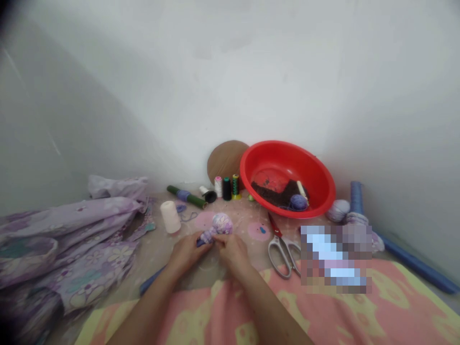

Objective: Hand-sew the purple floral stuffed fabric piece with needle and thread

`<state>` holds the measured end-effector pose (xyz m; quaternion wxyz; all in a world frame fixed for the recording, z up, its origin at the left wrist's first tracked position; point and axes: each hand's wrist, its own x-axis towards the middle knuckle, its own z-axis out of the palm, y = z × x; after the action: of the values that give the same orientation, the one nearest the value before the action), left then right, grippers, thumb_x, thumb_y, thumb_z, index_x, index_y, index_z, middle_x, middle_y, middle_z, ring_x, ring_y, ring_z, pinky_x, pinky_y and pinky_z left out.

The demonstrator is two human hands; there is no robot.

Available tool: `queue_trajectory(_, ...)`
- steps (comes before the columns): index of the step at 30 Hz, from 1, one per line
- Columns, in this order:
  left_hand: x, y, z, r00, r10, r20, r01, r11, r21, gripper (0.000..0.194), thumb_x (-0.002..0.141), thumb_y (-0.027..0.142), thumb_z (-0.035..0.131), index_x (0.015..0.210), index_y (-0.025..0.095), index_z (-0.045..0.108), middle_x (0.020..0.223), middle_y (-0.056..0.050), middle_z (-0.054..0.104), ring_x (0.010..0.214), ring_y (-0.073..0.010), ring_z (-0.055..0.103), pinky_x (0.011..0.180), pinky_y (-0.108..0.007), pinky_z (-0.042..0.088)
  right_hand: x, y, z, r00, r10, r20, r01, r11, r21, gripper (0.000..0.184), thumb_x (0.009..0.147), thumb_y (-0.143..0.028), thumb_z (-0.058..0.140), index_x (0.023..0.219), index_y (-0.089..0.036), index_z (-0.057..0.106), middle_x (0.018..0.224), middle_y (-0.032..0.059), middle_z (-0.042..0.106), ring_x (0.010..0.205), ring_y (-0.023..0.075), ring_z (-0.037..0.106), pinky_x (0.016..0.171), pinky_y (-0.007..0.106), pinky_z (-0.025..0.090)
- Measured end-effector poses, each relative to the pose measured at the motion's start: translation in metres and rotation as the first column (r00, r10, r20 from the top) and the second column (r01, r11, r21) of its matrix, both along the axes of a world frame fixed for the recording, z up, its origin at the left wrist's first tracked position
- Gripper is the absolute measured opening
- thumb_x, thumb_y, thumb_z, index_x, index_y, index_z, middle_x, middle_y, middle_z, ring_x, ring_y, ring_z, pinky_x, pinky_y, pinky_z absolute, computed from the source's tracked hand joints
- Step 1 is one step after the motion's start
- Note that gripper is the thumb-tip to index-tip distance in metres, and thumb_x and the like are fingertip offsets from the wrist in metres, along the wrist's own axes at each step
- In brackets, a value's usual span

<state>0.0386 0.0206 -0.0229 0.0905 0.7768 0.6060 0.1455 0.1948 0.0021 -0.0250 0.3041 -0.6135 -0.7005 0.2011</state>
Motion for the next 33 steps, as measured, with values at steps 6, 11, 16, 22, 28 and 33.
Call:
queue_trajectory(6,0.002,-0.002,0.003,1.0,0.027,-0.013,-0.028,0.999,-0.042,0.042,0.072,0.053,0.038,0.101,0.026,0.052,0.092,-0.003,0.061,0.084,-0.0167,0.054,0.064,-0.021,0.034,-0.005,-0.002,-0.005,0.997,-0.069,0.034,0.068,0.997,0.039,0.023,0.074,-0.026,0.043,0.088,-0.027,0.061,0.081,0.0,0.065,0.076,0.0152,0.057,0.063,0.024,0.038)
queue_trajectory(11,0.003,-0.004,0.007,0.999,0.017,-0.039,-0.019,0.999,-0.041,0.039,0.072,0.051,0.039,0.1,0.027,0.052,0.091,-0.002,0.061,0.083,-0.0172,0.055,0.064,-0.022,0.035,-0.009,0.0,-0.014,0.991,-0.122,0.049,0.119,0.991,0.055,0.018,0.075,-0.026,0.043,0.079,-0.023,0.06,0.07,0.0007,0.063,0.066,0.0141,0.055,0.054,0.022,0.034)
queue_trajectory(16,0.005,-0.006,0.008,0.998,0.014,-0.061,-0.015,1.0,-0.023,0.038,0.072,0.051,0.039,0.099,0.027,0.052,0.089,-0.002,0.061,0.081,-0.0171,0.055,0.064,-0.022,0.035,-0.013,0.001,-0.014,0.992,-0.125,0.012,0.124,0.991,0.051,0.016,0.074,-0.024,0.043,0.078,-0.022,0.059,0.073,0.0009,0.063,0.069,0.014,0.056,0.057,0.022,0.033)
queue_trajectory(22,0.005,-0.006,0.005,0.998,0.006,-0.056,-0.007,1.0,-0.008,0.04,0.072,0.051,0.039,0.101,0.026,0.051,0.09,-0.003,0.061,0.083,-0.017,0.055,0.064,-0.022,0.035,-0.018,0.002,-0.015,0.989,-0.15,0.013,0.149,0.987,0.062,0.017,0.075,-0.025,0.042,0.077,-0.021,0.058,0.072,0.0016,0.062,0.068,0.0151,0.055,0.056,0.023,0.032)
queue_trajectory(28,0.005,-0.009,0.005,0.997,0.003,-0.072,-0.003,1.0,-0.003,0.039,0.072,0.049,0.041,0.102,0.025,0.05,0.088,-0.004,0.061,0.082,-0.0171,0.055,0.066,-0.022,0.036,-0.022,0.003,-0.015,0.983,-0.179,-0.032,0.18,0.982,0.061,0.014,0.073,-0.022,0.042,0.08,-0.02,0.055,0.072,0.0022,0.061,0.067,0.0144,0.054,0.057,0.022,0.033)
queue_trajectory(33,0.009,-0.012,0.008,0.995,0.015,-0.094,-0.016,1.0,-0.001,0.038,0.073,0.042,0.043,0.106,0.027,0.048,0.089,-0.004,0.061,0.083,-0.018,0.055,0.066,-0.023,0.036,-0.025,0.0,-0.008,0.994,-0.103,-0.03,0.106,0.988,0.111,0.024,0.067,-0.014,0.043,0.088,-0.019,0.051,0.074,0.0015,0.06,0.069,0.0137,0.053,0.059,0.021,0.033)
